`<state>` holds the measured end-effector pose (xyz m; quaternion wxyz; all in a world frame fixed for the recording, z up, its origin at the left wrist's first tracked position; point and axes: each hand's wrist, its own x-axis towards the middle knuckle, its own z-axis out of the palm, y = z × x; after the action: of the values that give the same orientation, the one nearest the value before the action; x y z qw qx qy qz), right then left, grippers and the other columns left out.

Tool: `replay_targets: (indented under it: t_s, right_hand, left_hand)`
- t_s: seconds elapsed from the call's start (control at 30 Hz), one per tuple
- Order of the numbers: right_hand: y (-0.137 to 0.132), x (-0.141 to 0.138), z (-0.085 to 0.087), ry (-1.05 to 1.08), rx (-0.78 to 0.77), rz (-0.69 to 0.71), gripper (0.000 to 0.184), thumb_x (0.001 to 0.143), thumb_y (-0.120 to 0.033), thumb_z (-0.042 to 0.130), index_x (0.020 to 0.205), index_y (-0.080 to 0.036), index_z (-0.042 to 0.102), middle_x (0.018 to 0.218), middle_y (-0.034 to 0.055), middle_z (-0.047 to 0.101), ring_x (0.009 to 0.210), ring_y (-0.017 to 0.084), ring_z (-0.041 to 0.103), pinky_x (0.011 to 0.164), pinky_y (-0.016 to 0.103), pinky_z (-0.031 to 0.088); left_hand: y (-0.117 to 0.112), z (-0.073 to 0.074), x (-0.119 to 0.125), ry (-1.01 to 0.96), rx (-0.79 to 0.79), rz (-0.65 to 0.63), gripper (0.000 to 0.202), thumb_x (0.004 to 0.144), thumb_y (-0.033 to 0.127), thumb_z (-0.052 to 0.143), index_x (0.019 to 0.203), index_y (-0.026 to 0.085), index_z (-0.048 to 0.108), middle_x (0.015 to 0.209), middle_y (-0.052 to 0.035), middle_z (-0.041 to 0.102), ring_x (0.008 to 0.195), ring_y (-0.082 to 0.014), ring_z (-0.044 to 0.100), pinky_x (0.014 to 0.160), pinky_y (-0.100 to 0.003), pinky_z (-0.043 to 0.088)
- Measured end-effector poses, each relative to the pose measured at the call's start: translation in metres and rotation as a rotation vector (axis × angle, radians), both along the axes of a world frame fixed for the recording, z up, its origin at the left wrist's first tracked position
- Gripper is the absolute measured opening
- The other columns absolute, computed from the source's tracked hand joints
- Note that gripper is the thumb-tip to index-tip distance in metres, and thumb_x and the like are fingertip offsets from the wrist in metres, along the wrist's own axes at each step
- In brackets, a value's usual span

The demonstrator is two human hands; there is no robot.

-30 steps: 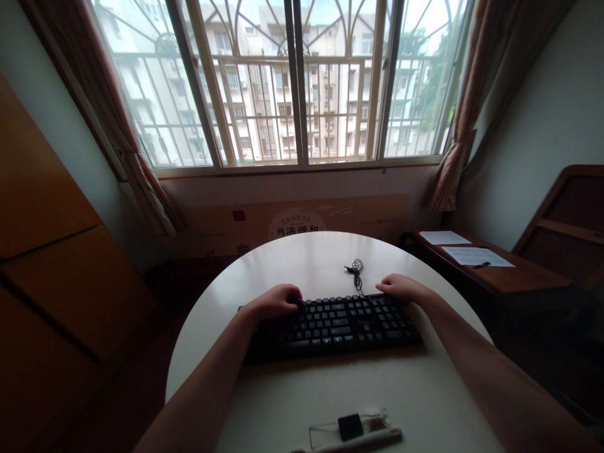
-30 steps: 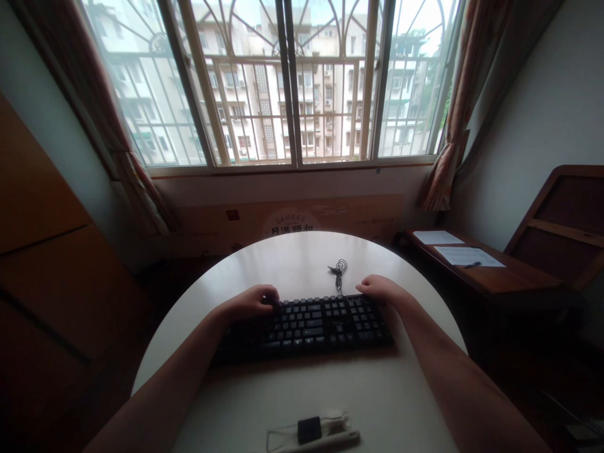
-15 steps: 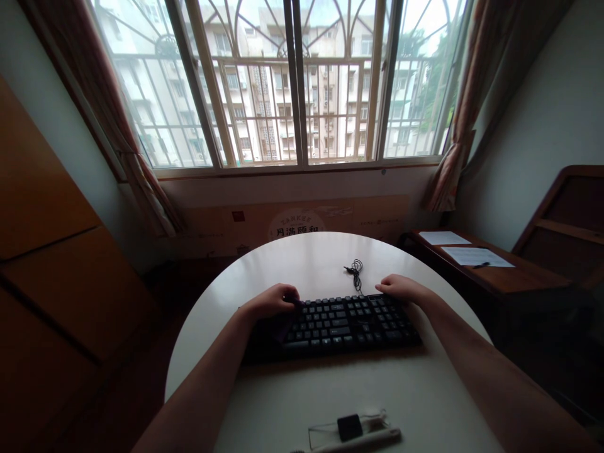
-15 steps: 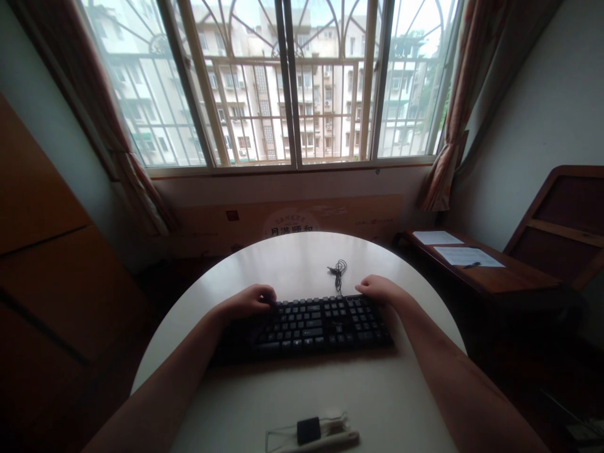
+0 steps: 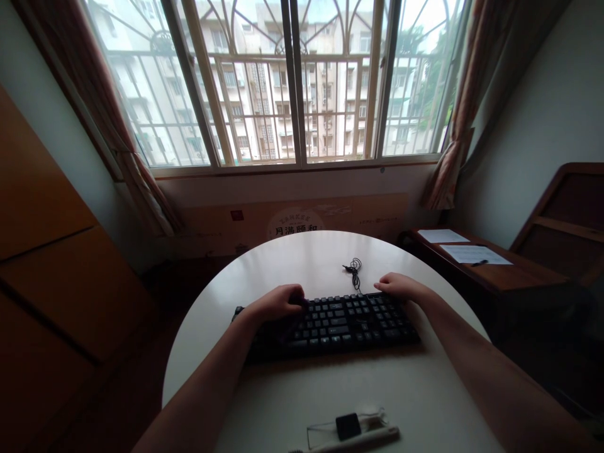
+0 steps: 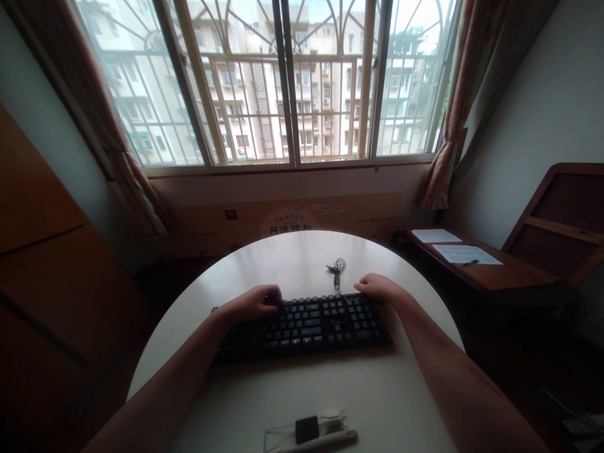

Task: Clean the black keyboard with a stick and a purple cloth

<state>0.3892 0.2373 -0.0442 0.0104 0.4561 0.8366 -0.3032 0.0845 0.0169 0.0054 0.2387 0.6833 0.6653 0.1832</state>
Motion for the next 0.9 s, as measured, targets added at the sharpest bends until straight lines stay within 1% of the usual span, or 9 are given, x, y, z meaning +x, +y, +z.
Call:
replay_targets:
  t_s: [0.07,0.13,0.2,0.33,0.43,0.57,0.7,0.9]
  right_hand:
    - [-0.0005,-0.0006,0.0007,0.005,0.012,0.002,0.043,0.087,-0.052,0.049,0.077,-0.011,0.060,0.063,0.0035,0.058,0.042,0.009,0.048,0.043,0.020,0.036]
    - [-0.0009,-0.0011,0.0013,0.004,0.027,0.008,0.042,0.087,-0.051,0.049,0.076,-0.011,0.060,0.062,0.0033,0.057,0.041,0.008,0.048,0.043,0.020,0.035]
    - [-0.0009,-0.0013,0.0015,-0.008,0.021,0.010,0.042,0.087,-0.051,0.049,0.076,-0.011,0.060,0.061,0.0028,0.057,0.041,0.008,0.047,0.043,0.019,0.034]
    - [-0.0001,-0.0012,0.0005,-0.020,0.006,0.001,0.043,0.088,-0.052,0.048,0.078,-0.012,0.060,0.061,0.0022,0.057,0.042,0.008,0.048,0.043,0.019,0.034]
    - [0.0010,-0.0008,-0.0013,-0.022,0.012,-0.002,0.044,0.088,-0.053,0.048,0.077,-0.012,0.059,0.061,0.0023,0.057,0.043,0.008,0.048,0.043,0.019,0.035]
    - [0.0026,-0.0004,-0.0039,-0.014,0.010,0.008,0.046,0.088,-0.055,0.047,0.077,-0.012,0.058,0.063,0.0027,0.057,0.042,0.008,0.047,0.042,0.019,0.036]
    - [0.0037,0.0000,-0.0055,0.012,0.003,0.023,0.045,0.088,-0.054,0.046,0.075,-0.012,0.057,0.063,0.0032,0.057,0.041,0.009,0.048,0.041,0.020,0.037]
    - [0.0048,0.0006,-0.0068,-0.002,0.006,0.024,0.045,0.088,-0.054,0.044,0.075,-0.013,0.057,0.063,0.0028,0.056,0.040,0.009,0.048,0.041,0.021,0.037]
  left_hand:
    - [0.0002,-0.0019,0.0004,0.014,-0.001,0.013,0.035,0.071,0.036,0.063,0.101,0.019,0.063,0.102,-0.0059,0.067,0.092,-0.0232,0.061,0.079,-0.031,0.049]
    - [0.0009,-0.0038,0.0006,0.028,-0.005,0.012,0.040,0.071,0.037,0.063,0.107,0.019,0.062,0.106,-0.0072,0.067,0.095,-0.0240,0.061,0.081,-0.031,0.049]
    - [0.0022,-0.0055,0.0009,0.036,-0.020,-0.006,0.042,0.072,0.037,0.061,0.110,0.020,0.064,0.109,-0.0076,0.067,0.098,-0.0240,0.061,0.084,-0.031,0.048]
    - [0.0052,-0.0085,0.0012,0.048,-0.026,-0.028,0.037,0.074,0.031,0.055,0.106,0.020,0.067,0.109,-0.0058,0.068,0.098,-0.0228,0.061,0.087,-0.029,0.048]
    - [0.0058,-0.0097,0.0006,0.048,-0.004,-0.026,0.037,0.073,0.027,0.052,0.105,0.021,0.069,0.108,-0.0042,0.070,0.098,-0.0225,0.062,0.087,-0.029,0.048]
    - [0.0035,-0.0069,0.0011,0.037,-0.006,-0.037,0.037,0.074,0.032,0.055,0.107,0.020,0.069,0.109,-0.0051,0.069,0.098,-0.0228,0.062,0.086,-0.029,0.048]
    - [0.0021,-0.0032,0.0033,0.075,-0.032,-0.027,0.040,0.074,0.037,0.059,0.108,0.020,0.069,0.110,-0.0067,0.068,0.099,-0.0250,0.061,0.085,-0.030,0.048]
    - [0.0056,-0.0093,0.0017,0.093,-0.018,-0.032,0.036,0.076,0.029,0.052,0.106,0.021,0.070,0.109,-0.0054,0.069,0.098,-0.0229,0.062,0.085,-0.028,0.048]
